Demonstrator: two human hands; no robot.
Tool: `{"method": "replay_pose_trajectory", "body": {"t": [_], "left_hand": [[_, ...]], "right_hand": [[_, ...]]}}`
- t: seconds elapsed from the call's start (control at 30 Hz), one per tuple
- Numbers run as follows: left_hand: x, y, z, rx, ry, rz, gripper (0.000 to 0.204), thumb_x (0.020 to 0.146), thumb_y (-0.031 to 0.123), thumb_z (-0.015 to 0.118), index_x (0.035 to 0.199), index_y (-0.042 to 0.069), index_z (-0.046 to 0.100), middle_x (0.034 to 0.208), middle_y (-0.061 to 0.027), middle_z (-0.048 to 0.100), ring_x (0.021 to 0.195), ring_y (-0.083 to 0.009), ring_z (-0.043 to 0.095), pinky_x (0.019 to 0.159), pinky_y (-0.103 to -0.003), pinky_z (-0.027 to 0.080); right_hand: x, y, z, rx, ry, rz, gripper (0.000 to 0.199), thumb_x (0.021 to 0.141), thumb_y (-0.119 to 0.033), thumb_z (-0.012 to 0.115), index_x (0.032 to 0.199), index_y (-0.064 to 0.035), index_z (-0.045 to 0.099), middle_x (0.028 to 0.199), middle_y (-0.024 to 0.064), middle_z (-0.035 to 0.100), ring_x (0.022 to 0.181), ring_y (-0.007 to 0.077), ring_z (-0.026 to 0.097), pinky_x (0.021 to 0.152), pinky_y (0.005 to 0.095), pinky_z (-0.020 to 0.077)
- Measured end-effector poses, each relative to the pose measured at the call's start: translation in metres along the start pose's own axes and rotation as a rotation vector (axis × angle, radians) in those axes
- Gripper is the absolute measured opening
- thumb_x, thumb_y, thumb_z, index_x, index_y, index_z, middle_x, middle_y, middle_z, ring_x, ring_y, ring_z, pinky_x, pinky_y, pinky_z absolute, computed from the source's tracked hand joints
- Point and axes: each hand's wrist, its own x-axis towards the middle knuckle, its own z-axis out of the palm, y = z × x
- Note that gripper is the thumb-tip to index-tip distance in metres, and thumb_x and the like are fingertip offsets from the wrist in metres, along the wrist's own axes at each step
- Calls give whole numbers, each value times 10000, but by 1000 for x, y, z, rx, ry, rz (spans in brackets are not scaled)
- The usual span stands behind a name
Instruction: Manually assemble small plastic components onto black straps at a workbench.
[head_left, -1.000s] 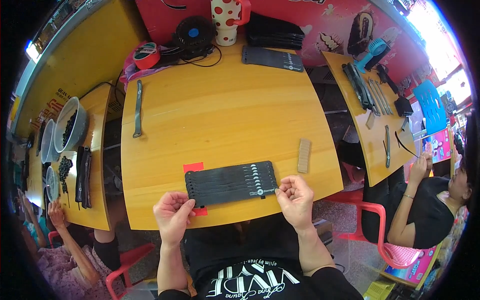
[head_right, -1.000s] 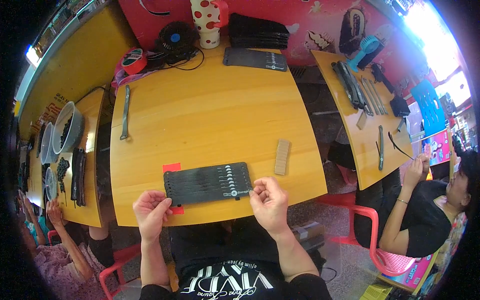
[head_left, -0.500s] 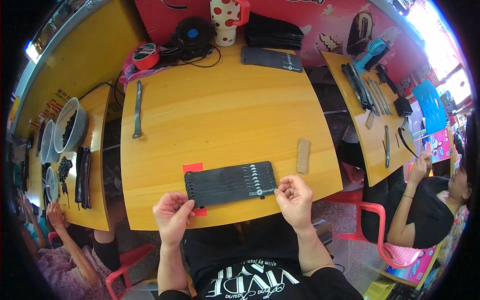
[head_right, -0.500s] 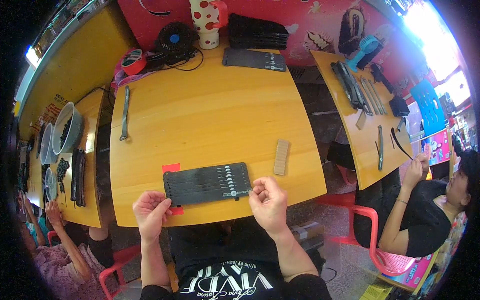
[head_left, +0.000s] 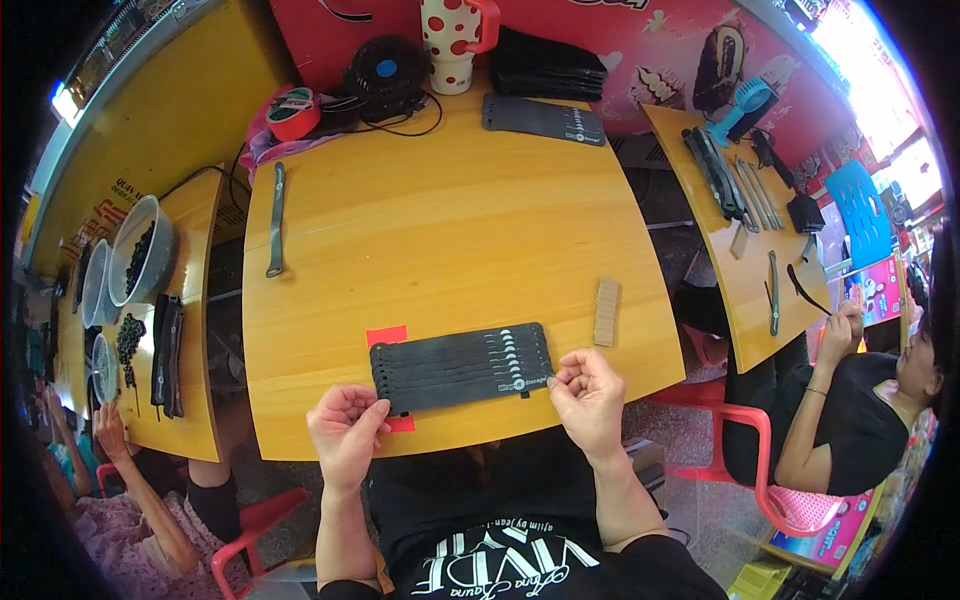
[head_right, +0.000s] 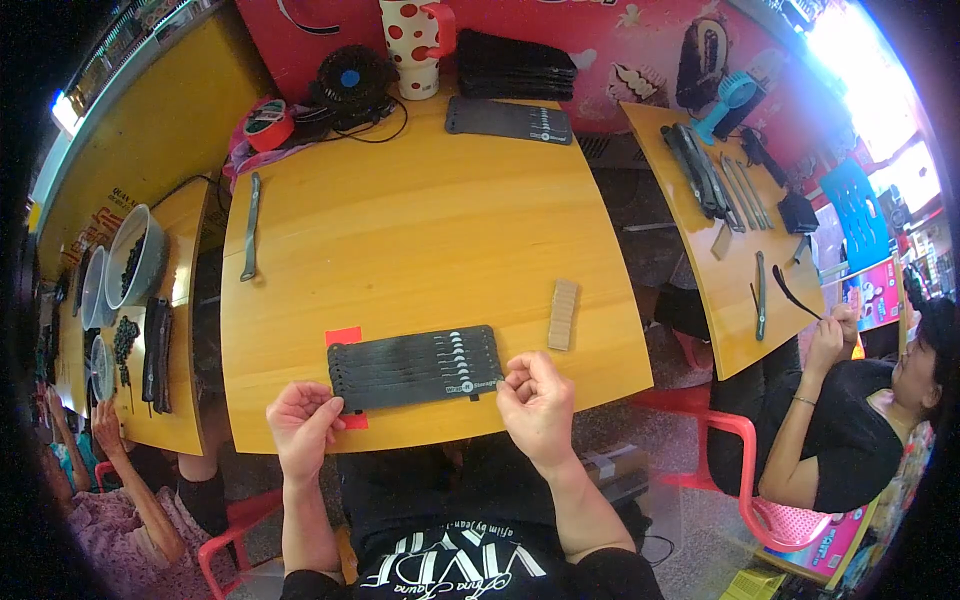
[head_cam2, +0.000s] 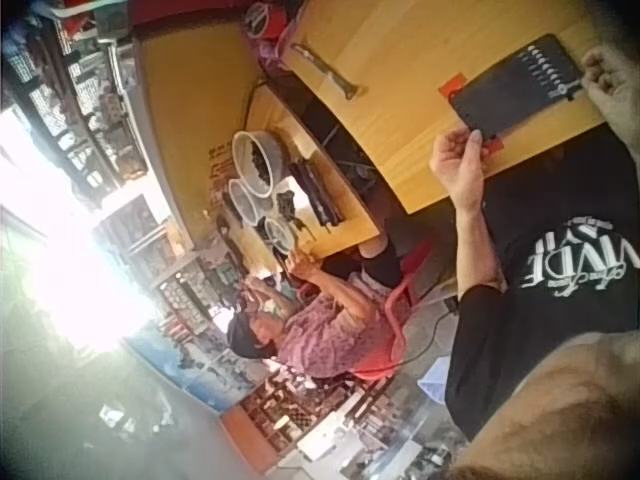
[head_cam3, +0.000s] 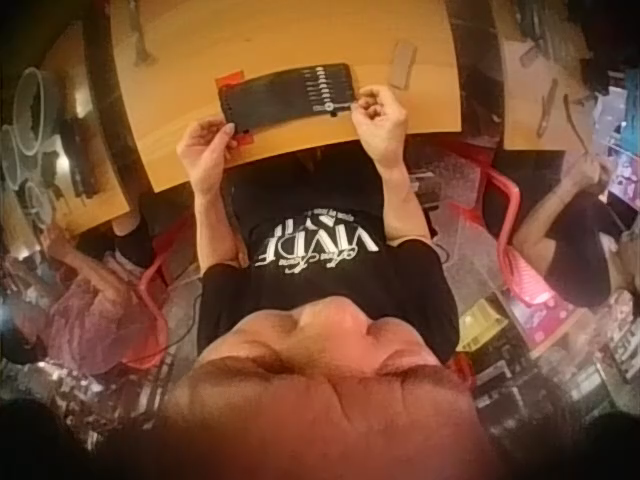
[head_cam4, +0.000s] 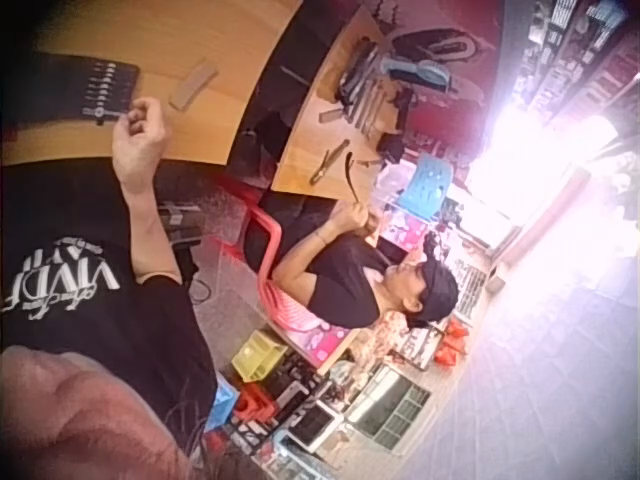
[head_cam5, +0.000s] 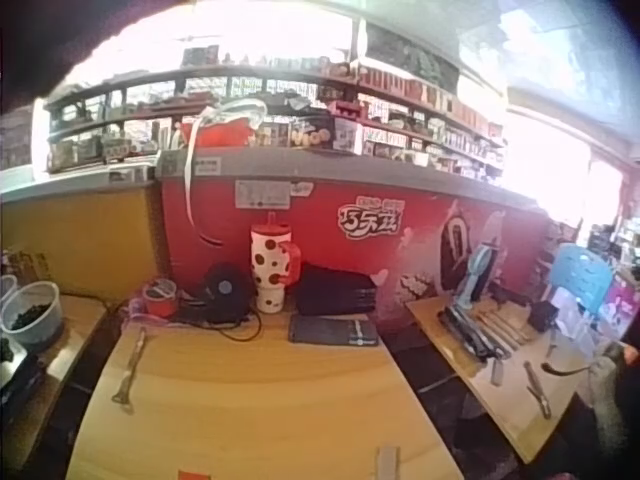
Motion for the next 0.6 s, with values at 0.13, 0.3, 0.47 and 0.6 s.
{"method": "replay_pose_trajectory", "body": {"t": [0.13, 0.3, 0.47, 0.6], "left_hand": [[0, -2, 0, 3, 1, 6, 87, 828, -47, 671, 874, -17, 604, 701, -40, 634, 540, -62, 600, 427, -164, 407], [2, -3, 0, 13, -1, 7, 91, 825, -46, 675, 873, -15, 604, 697, -37, 633, 540, -62, 601, 423, -163, 405], [0, -1, -7, 25, 33, 10, 94, 821, -52, 675, 873, -16, 606, 698, -39, 636, 549, -68, 606, 439, -169, 422], [0, -3, 0, 13, 17, -26, 108, 814, -40, 690, 891, -4, 624, 721, -49, 657, 578, -83, 626, 469, -188, 451]], "right_hand": [[0, 0, 0, -11, 9, -4, 210, 744, 111, 645, 905, 11, 554, 690, 24, 564, 540, 31, 511, 499, 187, 422], [1, -2, 0, -11, 18, 19, 202, 741, 109, 648, 895, 15, 557, 696, 29, 572, 546, 32, 519, 504, 187, 428], [1, -4, 6, 14, -41, 32, 229, 749, 126, 643, 927, 13, 552, 755, 23, 566, 607, 24, 525, 541, 171, 429], [-1, -2, -1, -18, -2, 59, 222, 752, 109, 637, 919, -10, 551, 748, 12, 569, 617, 31, 547, 552, 172, 429]]}}
